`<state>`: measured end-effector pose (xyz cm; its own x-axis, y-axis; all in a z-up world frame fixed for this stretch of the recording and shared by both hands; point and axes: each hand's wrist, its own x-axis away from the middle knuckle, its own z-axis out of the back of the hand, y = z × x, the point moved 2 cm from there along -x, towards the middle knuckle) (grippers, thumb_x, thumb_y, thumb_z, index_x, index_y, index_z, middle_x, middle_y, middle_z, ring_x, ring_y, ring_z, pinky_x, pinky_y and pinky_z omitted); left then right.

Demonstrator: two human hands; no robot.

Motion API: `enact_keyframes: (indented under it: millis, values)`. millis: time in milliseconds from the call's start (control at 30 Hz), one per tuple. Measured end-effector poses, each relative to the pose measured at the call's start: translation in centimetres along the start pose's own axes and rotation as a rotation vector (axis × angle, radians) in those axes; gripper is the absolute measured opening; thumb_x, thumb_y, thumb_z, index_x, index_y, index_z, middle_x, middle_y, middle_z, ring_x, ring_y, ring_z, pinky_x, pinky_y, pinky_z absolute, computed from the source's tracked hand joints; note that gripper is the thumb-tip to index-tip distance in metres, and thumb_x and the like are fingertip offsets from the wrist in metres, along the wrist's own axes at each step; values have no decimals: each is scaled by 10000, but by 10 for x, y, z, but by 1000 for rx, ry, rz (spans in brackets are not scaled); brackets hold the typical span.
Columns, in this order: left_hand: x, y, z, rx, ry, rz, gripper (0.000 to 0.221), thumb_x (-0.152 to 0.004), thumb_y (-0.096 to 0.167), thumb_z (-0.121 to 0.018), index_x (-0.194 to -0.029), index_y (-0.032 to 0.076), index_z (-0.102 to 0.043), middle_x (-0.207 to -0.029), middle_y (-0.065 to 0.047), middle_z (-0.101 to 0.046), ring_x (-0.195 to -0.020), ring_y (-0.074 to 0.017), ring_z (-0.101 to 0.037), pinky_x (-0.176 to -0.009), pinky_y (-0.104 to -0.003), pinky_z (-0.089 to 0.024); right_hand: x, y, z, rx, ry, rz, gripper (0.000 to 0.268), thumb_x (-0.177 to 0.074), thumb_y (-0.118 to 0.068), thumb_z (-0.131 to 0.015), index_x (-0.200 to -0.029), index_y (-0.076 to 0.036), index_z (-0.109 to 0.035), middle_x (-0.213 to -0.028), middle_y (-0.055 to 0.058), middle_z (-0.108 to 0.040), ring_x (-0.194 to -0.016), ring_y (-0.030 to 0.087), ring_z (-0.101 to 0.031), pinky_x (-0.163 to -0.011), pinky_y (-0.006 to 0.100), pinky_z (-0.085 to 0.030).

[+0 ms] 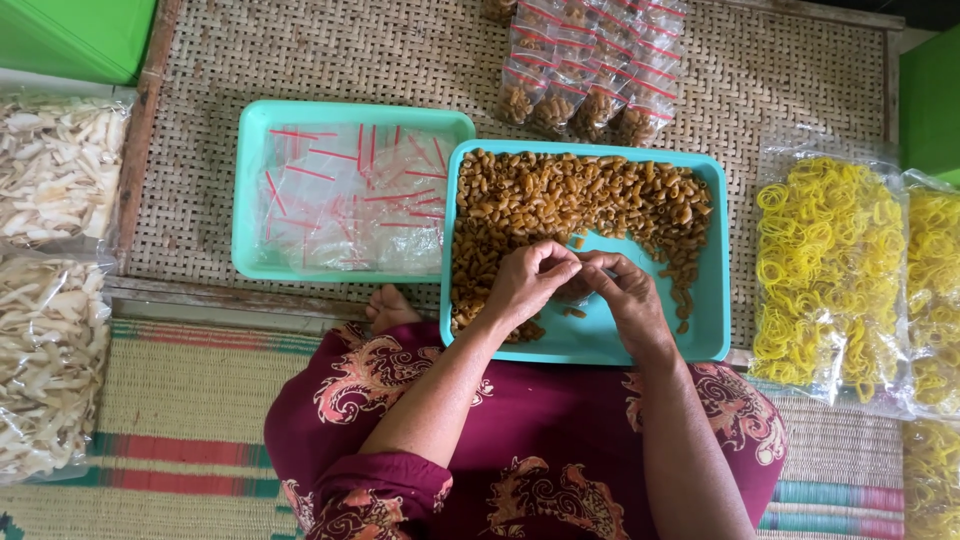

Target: The person sits on a mat and repeatedly scoops small brown dried snacks from a tray into small plastic bags, then places the filled bags aside. The person handles the snacks and bags by hand throughout the clip.

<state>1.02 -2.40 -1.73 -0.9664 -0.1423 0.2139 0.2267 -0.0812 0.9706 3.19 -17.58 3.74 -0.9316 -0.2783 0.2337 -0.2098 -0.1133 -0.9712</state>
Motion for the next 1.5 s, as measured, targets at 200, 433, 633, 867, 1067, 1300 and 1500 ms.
enact_keyframes:
  millis: [200,433,633,867,1067,1300,1500]
  values:
    - [2,5,0,28,-18,1,205,-962,299,-691,-1057,138,-775,-934,-113,-773,-893,-267,-736,-732,-402,-595,-7,15,11,-41,8,-6,106,-978,-160,-723,-966,-59,-697,-1183,104,-697,-1094,129,-618,-1009,373,-504]
    - [1,2,0,-24,-7,-2,211,-995,309,-655,-1069,146,-767,-934,-116,-763,-874,-260,-731,-712,-397,-593,-9,22,11,-91,5,-5,82,-980,-149,-712,-963,-72,-690,-1200,108,-679,-1124,143,-609,-1031,356,-485]
    - [4,11,1,-5,7,-14,214,-1004,302,-641,-1045,130,-759,-888,-145,-746,-847,-286,-725,-691,-415,-578,-8,23,11,-151,32,-25,95,-989,-164,-694,-964,-72,-690,-1212,107,-665,-1130,141,-607,-1042,347,-481]
    - [7,14,3,7,15,-46,184,-1005,269,-654,-1047,126,-761,-880,-155,-749,-842,-282,-723,-686,-400,-585,1,5,12,92,72,1,207,-968,-188,-737,-1113,-44,-705,-1076,109,-713,-997,143,-651,-873,306,-551]
    - [12,20,2,-33,10,-130,183,-1003,276,-655,-1058,132,-753,-949,-176,-755,-951,-359,-727,-813,-466,-593,3,13,15,356,63,17,283,-882,-205,-818,-1132,-88,-757,-1047,130,-761,-960,195,-714,-839,337,-586]
    - [16,16,-1,-17,54,-219,161,-988,221,-684,-1032,83,-754,-980,-197,-750,-991,-382,-720,-874,-478,-581,5,18,21,434,130,22,203,-873,-198,-825,-1062,-128,-796,-1031,119,-779,-931,239,-748,-812,355,-614]
    - [7,-1,-8,-90,59,-281,126,-978,237,-701,-1021,132,-758,-972,-146,-751,-970,-336,-729,-857,-434,-594,8,19,23,478,160,-11,185,-881,-207,-816,-1058,-154,-812,-1053,117,-780,-919,264,-750,-819,398,-617]
